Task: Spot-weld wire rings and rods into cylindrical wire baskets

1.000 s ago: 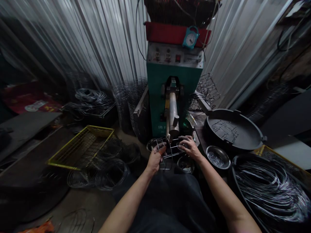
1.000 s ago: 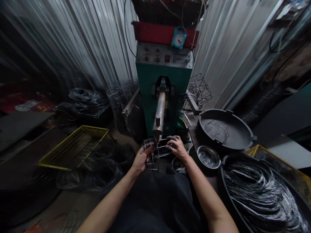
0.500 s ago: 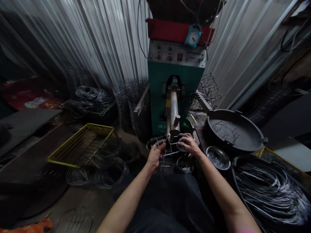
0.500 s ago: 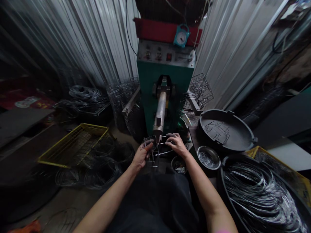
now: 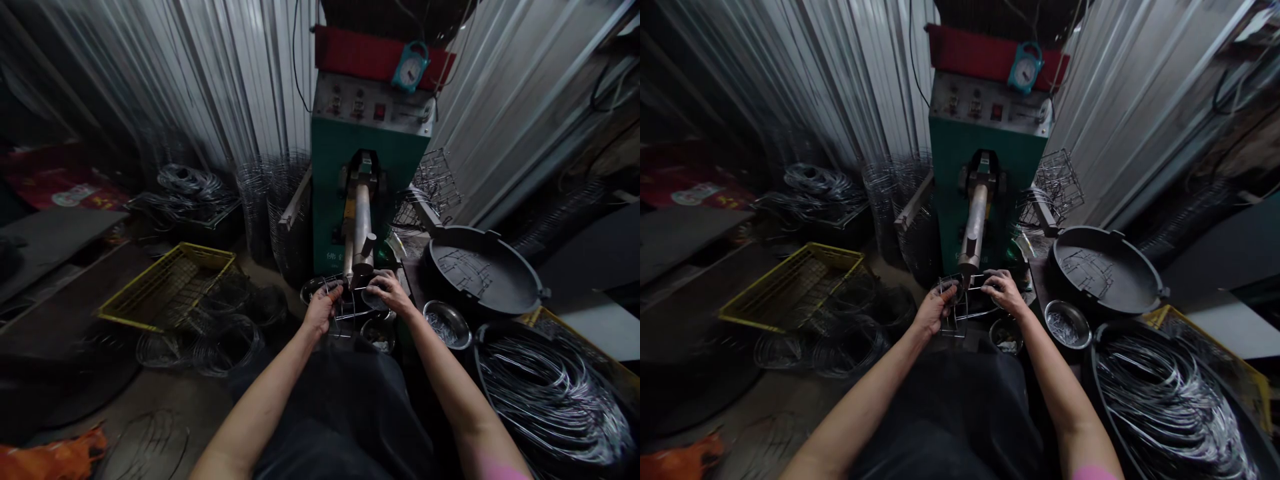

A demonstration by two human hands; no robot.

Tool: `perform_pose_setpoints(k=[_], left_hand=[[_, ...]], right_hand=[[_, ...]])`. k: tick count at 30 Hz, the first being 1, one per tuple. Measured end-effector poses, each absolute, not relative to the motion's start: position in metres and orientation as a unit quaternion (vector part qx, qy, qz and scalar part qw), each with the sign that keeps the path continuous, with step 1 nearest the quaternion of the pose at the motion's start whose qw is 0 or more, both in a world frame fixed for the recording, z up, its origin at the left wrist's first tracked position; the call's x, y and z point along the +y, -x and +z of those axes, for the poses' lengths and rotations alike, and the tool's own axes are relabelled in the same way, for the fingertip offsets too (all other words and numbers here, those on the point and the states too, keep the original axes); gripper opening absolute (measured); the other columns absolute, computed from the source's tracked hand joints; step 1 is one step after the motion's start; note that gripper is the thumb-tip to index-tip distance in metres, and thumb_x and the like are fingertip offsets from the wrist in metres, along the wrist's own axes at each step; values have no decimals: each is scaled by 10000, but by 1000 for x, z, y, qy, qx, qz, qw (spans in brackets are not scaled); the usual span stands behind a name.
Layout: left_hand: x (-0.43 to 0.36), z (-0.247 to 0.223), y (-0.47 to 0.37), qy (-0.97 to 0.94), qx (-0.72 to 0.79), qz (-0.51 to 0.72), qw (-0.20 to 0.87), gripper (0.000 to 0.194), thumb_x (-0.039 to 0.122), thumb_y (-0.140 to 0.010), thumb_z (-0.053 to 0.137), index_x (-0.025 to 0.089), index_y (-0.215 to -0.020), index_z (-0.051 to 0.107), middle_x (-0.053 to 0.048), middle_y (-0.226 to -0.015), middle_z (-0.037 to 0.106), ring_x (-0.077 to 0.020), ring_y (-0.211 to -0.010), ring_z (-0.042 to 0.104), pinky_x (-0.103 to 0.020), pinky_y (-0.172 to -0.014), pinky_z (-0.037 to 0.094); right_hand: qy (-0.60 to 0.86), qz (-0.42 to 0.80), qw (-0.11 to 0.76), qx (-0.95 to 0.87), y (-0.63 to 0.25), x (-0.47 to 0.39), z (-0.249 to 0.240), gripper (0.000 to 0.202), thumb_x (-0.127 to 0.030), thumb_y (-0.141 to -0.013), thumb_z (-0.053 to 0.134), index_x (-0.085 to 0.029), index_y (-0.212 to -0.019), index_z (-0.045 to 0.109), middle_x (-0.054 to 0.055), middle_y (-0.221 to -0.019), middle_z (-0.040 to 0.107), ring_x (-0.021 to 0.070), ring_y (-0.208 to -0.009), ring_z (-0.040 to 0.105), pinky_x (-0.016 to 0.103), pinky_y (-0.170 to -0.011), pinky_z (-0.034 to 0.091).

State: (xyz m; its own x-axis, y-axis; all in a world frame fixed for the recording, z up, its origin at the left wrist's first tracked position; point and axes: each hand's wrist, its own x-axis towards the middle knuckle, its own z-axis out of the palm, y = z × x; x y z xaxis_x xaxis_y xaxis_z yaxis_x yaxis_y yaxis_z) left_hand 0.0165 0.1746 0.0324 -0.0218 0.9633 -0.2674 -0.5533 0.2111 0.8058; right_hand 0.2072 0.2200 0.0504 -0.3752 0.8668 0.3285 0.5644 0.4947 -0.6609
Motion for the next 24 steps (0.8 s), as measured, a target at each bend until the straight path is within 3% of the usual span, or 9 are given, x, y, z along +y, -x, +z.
perform_pose_setpoints(k=[18, 21, 24], left_hand=[[177, 29, -16, -238, 416, 575, 663, 398, 333, -525, 737, 140, -849, 611, 51, -511, 509, -23, -344, 374, -158, -296, 148], [177, 29, -15, -236, 415, 572, 666, 428, 325, -508, 750, 147, -871, 607, 55, -526, 515, -20, -341, 370, -156, -294, 158], [176, 30, -12, -232, 409, 553, 688, 450, 320, -495, 762, 144, -877, 603, 78, -480, 469, -9, -314, 330, -146, -293, 142]], right_hand=[[443, 197, 368, -793, -206, 220, 37, 164, -388, -741, 580, -231, -730, 628, 55, -1057, 545, 216, -1062, 424, 375, -906, 341], [452, 198, 380, -783, -217, 219, 32, 184, -397, -717, 601, -225, -776, 632, 63, -1039, 525, 200, -989, 481, 343, -867, 378], [492, 247, 375, -746, -247, 209, 23, 242, -412, -697, 605, -208, -827, 617, 40, -860, 579, 180, -819, 545, 325, -769, 424]])
